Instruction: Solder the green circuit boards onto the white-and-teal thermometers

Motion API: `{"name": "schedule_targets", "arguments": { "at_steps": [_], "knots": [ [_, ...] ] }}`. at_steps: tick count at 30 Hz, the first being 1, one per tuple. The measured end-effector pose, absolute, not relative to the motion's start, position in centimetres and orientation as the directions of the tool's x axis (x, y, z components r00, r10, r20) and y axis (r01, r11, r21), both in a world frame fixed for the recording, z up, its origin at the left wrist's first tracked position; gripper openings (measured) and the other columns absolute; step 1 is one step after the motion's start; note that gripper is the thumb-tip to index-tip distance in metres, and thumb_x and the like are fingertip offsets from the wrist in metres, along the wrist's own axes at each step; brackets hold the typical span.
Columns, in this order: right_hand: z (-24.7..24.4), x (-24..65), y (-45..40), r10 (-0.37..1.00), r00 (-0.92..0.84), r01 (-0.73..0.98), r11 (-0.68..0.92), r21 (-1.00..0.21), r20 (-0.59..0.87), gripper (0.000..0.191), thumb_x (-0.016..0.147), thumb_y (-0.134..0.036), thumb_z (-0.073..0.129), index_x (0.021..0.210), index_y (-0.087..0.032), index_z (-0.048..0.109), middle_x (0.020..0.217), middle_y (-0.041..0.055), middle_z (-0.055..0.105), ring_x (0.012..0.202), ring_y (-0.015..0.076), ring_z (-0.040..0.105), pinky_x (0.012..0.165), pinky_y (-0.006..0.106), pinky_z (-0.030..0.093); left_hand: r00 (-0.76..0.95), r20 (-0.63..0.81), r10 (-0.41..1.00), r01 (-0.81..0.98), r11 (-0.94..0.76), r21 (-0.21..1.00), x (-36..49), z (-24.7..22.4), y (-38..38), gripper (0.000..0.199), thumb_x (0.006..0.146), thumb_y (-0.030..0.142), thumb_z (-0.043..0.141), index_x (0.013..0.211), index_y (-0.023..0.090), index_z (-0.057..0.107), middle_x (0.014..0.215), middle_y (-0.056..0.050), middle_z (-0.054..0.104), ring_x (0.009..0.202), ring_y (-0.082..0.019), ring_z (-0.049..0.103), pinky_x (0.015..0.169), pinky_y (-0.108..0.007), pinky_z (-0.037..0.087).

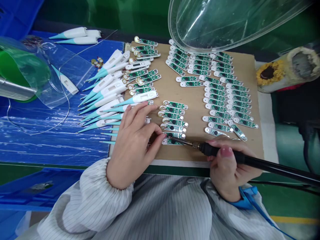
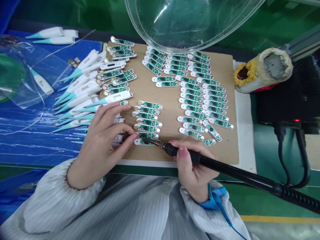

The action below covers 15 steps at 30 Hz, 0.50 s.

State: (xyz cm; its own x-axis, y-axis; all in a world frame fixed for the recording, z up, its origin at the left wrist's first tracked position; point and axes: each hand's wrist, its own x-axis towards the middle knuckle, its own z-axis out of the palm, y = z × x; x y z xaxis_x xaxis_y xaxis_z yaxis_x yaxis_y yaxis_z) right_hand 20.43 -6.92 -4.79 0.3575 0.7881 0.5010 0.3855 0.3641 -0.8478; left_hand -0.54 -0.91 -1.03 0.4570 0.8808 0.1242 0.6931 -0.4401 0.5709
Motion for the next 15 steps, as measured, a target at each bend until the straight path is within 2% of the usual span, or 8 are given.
{"name": "schedule_targets", "arguments": {
  "at_steps": [8, 15],
  "knots": [
    [-4.93, 20.37, -6.89, 0.787, 0.365, 0.408, 0.346, -0.845, 0.498, 0.013, 0.093, -0.021, 0.063, 0.088, -0.027, 0.073, 0.072, -0.0014, 0.07, 0.05, 0.0143, 0.055, 0.044, 0.03, 0.045, 0.455, 0.134, 0.88, 0.692, -0.445, 0.569, -0.46, -1.02, -0.97, 0.01, 0.091, 0.015, 0.06, 0.084, 0.022, 0.065, 0.145, -0.007, 0.054, 0.143, -0.032, 0.039, 0.12, -0.063, 0.027],
    [-4.47, 20.09, -6.73, 0.77, 0.382, 0.415, 0.351, -0.839, 0.511, 0.011, 0.09, -0.021, 0.065, 0.085, -0.025, 0.074, 0.07, -0.002, 0.07, 0.047, 0.0133, 0.053, 0.04, 0.029, 0.042, 0.459, 0.112, 0.881, 0.71, -0.439, 0.551, -0.46, -0.74, -0.96, 0.012, 0.093, 0.017, 0.058, 0.084, 0.021, 0.066, 0.146, -0.007, 0.053, 0.144, -0.03, 0.037, 0.123, -0.059, 0.024]
  ]
}}
